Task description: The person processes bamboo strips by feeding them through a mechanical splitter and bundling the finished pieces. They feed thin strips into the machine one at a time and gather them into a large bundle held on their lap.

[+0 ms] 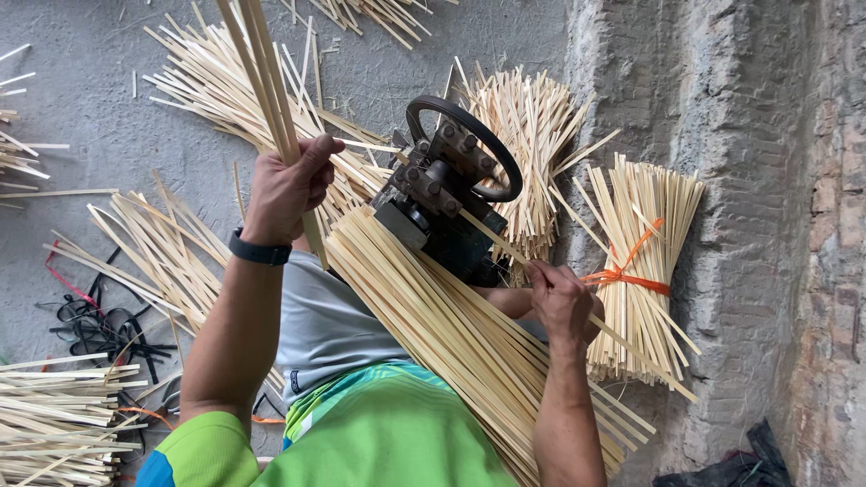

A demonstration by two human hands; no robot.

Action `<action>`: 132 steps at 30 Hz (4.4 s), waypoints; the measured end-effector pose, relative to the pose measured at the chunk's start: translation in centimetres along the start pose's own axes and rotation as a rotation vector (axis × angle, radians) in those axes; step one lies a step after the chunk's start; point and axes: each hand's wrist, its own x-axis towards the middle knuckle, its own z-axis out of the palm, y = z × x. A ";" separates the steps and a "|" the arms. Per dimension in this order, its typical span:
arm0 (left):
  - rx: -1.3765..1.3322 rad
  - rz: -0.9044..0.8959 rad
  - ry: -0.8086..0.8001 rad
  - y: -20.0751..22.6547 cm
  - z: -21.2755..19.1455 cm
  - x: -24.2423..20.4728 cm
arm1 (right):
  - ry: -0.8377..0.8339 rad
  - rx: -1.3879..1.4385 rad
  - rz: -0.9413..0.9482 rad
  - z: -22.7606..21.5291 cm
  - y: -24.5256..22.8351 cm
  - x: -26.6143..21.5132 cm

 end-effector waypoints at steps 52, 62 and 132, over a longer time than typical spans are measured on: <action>-0.527 -0.010 0.000 -7.8 -8.5 6.9 | -0.104 -0.020 0.062 -5.5 5.5 -2.9; -0.194 -0.272 0.242 -9.7 -0.1 9.7 | -0.178 0.103 0.120 1.0 4.7 0.2; -0.136 0.001 0.010 -2.2 -4.5 4.3 | -0.104 0.219 -0.252 -3.1 -10.8 -0.2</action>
